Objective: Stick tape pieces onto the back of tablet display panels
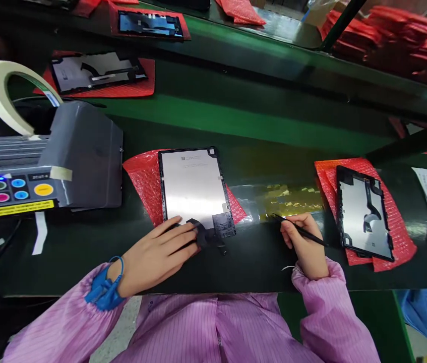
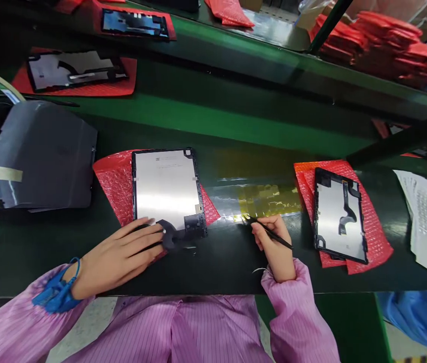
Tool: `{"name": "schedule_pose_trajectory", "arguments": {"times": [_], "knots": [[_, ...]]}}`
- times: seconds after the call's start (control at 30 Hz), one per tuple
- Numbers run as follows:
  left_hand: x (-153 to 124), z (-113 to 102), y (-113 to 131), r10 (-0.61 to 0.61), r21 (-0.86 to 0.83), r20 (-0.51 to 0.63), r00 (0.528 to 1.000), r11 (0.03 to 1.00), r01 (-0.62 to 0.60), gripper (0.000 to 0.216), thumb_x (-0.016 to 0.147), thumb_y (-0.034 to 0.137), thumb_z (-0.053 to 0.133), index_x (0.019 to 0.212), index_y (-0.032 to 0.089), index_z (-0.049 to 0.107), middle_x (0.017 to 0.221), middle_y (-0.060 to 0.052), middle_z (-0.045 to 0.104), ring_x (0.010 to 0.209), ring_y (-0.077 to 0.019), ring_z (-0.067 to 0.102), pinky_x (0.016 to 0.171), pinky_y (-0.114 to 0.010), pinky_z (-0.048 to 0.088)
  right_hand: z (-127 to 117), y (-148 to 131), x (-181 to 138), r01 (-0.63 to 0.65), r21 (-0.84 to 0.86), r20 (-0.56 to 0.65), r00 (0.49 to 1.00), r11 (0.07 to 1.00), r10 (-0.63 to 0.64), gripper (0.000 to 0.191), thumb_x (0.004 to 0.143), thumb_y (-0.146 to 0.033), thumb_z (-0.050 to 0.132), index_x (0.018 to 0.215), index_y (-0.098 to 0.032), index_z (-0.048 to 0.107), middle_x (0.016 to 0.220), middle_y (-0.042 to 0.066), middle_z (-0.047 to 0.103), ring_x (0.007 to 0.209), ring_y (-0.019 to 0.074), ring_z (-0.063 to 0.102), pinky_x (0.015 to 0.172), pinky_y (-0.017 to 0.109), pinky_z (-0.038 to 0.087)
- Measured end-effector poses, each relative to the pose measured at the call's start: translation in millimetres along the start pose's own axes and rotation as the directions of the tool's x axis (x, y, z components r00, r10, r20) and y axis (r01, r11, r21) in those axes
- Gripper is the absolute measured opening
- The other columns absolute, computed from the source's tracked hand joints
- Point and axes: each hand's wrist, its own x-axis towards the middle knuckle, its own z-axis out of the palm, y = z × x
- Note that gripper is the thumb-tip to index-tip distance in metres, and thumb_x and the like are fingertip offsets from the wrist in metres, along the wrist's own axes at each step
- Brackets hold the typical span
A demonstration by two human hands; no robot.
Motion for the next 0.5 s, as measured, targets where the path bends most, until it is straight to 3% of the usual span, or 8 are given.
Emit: {"name": "schedule_pose_trajectory", "arguments": {"times": [0.17,0.27,0.4,0.5], "knots": [[2.7,6.3,-17.3,-0.135,0.132,-0.028,0.990,0.982,0.137,0.048,0.107,0.028,0.045,0.155,0.025,0.051,0.155,-0.008,0.059,0.149,-0.0255,0.050,0.133,-0.050,0.014,2.5,0.0,-0.4,-0.033,-0.055,0.029,0.999,0.998,0.035,0.040,0.079,-0.052,0.084,0.087,-0.023,0.059,0.067,0.000,0.071,0.047,0.0129,0.061,0.035,0.021,0.042],[0.6,7.9,-20.9,-0.147,0.155,0.000,0.989,0.977,0.146,0.060,0.109,0.045,0.043,0.164,0.022,0.036,0.161,-0.011,0.051,0.151,-0.0279,0.045,0.133,-0.050,0.009,2.4,-1.8,0.6,-0.058,-0.109,0.051,0.997,0.992,0.064,0.038,0.082,-0.053,0.082,0.084,-0.022,0.059,0.066,0.000,0.071,0.043,0.0107,0.057,0.035,0.021,0.042],[-3.8,11.2,-20.8,-0.142,0.128,0.029,0.990,0.982,0.137,0.087,0.098,0.072,0.049,0.167,0.024,0.027,0.166,-0.015,0.041,0.153,-0.0344,0.042,0.132,-0.055,0.009,2.5,-4.6,3.1,-0.105,-0.161,0.072,0.990,0.981,0.118,0.036,0.084,-0.052,0.081,0.083,-0.022,0.060,0.068,0.000,0.073,0.038,0.0080,0.052,0.036,0.021,0.042],[-5.2,15.7,-18.6,-0.160,0.112,-0.009,0.987,0.981,0.160,0.085,0.100,0.069,0.049,0.168,0.022,0.025,0.166,-0.015,0.041,0.153,-0.0350,0.041,0.131,-0.057,0.012,6.6,-6.1,3.7,-0.113,-0.144,0.066,0.990,0.983,0.124,0.037,0.083,-0.052,0.081,0.081,-0.022,0.059,0.072,0.002,0.076,0.039,0.0085,0.053,0.036,0.022,0.042]]}}
